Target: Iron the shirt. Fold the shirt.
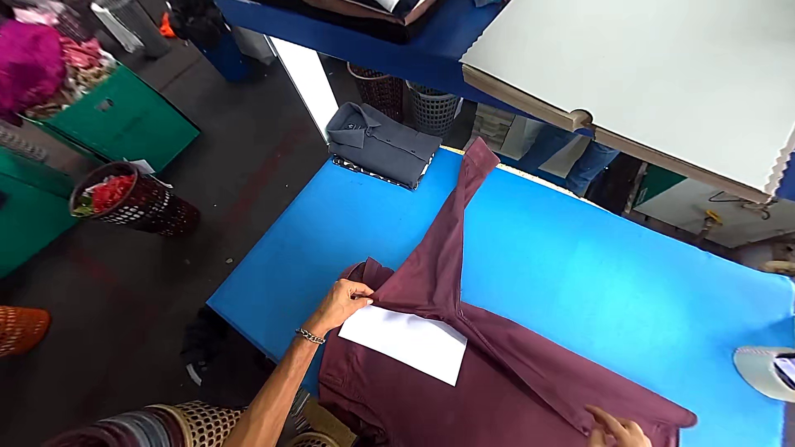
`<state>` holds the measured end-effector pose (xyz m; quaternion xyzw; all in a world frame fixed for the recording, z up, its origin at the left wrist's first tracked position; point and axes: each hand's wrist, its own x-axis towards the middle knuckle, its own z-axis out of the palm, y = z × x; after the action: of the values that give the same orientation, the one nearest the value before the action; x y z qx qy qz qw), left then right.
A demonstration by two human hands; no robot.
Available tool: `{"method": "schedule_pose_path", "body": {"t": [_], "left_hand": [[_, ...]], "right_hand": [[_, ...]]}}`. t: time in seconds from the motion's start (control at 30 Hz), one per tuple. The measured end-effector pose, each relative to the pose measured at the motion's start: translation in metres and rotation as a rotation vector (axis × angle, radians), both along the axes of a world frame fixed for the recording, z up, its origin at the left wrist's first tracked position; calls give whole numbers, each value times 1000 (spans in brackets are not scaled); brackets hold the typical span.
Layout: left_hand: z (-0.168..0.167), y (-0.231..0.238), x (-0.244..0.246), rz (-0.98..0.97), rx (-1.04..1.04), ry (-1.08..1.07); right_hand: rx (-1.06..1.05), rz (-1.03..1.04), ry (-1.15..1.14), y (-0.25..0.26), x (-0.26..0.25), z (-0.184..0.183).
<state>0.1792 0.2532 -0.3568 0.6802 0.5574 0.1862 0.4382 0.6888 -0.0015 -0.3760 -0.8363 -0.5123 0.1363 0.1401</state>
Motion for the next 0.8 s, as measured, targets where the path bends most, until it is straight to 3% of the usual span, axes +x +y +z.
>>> {"method": "schedule_pose_path", "body": {"t": [0.13, 0.3, 0.43, 0.53, 0.6, 0.67, 0.73, 0.8], "left_hand": [[-16, -5, 6, 33, 84, 76], [-41, -7, 2, 103, 57, 38], [-48, -15, 5, 164, 61, -8], [-56, -17, 5, 196, 85, -78], [-57, -19, 3, 202, 84, -123], [-56, -20, 2, 204, 73, -175], [-54, -19, 0, 197, 53, -194], [-50, -18, 0, 191, 29, -171]], "right_hand": [[152, 106, 99, 95, -38, 5], [276, 304, 278, 292, -116, 1], [166, 243, 357, 477, -161, -8], [-23, 108, 252, 568, -168, -22], [15, 34, 324, 586, -161, -23], [309, -33, 656, 566, -145, -8], [576, 13, 1045, 501, -123, 38], [634, 123, 1274, 398, -99, 98]]}}
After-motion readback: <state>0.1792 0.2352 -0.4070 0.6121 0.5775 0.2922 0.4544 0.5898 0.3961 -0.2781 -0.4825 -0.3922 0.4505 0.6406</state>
